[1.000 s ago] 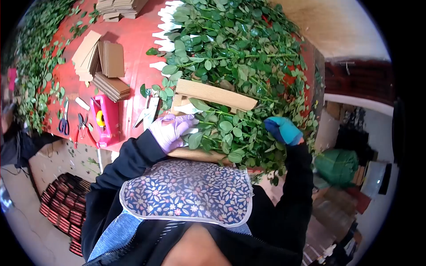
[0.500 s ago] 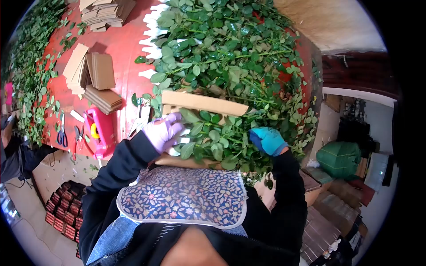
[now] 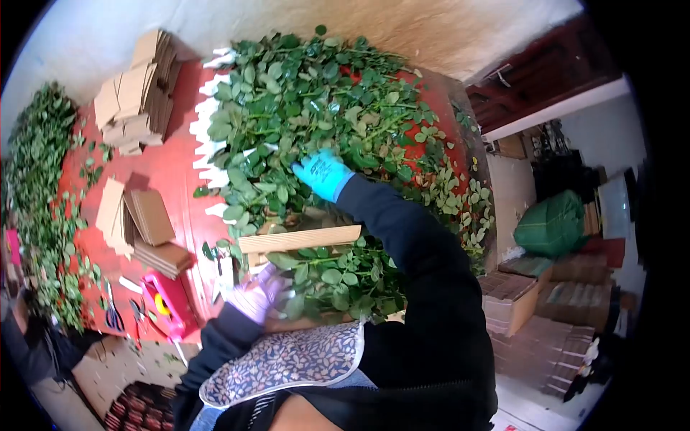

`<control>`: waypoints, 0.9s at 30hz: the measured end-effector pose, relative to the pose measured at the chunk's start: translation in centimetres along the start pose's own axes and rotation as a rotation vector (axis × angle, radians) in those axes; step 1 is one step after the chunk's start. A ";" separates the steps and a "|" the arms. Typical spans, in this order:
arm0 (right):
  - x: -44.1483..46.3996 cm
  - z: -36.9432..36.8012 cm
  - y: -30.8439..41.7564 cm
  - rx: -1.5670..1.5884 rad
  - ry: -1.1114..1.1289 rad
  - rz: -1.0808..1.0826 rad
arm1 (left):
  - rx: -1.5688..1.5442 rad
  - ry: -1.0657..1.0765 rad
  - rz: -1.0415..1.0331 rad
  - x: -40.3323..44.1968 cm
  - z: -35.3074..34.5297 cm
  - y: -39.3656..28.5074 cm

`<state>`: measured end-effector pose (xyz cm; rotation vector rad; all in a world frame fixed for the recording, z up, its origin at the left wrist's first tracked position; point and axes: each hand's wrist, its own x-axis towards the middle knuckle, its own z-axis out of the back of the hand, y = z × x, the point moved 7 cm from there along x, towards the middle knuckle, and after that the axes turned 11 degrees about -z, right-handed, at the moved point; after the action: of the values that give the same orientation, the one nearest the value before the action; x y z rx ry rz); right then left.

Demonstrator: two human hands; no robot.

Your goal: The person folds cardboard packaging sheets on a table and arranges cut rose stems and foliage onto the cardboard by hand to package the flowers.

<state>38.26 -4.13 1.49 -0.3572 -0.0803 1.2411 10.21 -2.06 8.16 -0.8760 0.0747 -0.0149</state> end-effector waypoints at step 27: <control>-17.5 18.8 -4.6 1.067 0.260 0.002 | -0.551 -0.143 0.153 -0.7 -1.5 2.5</control>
<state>31.95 -17.52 22.98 0.4143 0.7811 1.0685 9.38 -1.54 5.33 -1.4170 0.0105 0.2202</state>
